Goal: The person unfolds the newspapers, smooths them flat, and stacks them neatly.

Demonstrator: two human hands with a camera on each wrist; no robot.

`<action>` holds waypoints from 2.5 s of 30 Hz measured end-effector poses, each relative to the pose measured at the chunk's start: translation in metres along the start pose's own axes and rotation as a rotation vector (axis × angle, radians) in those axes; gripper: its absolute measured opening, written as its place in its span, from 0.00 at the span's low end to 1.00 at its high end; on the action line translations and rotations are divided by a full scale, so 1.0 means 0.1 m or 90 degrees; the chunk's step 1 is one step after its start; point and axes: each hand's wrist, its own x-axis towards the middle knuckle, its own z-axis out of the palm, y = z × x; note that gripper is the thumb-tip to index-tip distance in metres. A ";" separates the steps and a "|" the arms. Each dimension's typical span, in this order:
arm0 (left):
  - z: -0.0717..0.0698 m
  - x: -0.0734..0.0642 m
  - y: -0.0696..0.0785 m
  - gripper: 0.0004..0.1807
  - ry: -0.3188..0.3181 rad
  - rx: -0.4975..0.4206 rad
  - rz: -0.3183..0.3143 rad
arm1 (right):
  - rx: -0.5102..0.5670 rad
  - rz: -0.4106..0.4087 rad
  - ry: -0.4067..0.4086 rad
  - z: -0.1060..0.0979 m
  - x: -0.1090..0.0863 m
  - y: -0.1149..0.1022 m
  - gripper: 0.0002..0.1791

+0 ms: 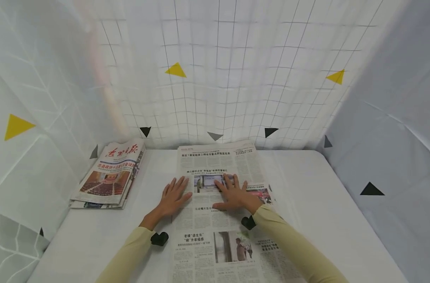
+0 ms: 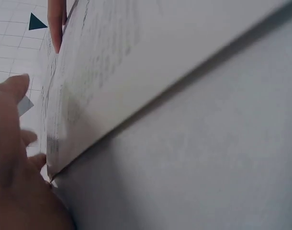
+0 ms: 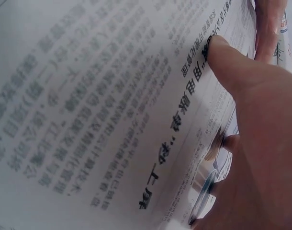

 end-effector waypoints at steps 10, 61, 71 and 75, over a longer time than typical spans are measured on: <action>0.02 -0.03 -0.10 0.50 0.026 0.061 -0.036 | 0.005 -0.003 0.001 0.02 0.02 0.01 0.54; 0.10 -0.04 0.04 0.25 0.232 -0.207 0.096 | 0.037 -0.308 0.274 0.05 0.09 -0.34 0.38; 0.11 -0.09 0.01 0.30 0.273 -0.236 -0.016 | 0.007 -0.288 0.260 0.17 0.15 -0.39 0.37; 0.12 -0.09 0.02 0.32 0.308 -0.207 -0.045 | -0.005 -0.288 0.267 0.20 0.16 -0.42 0.36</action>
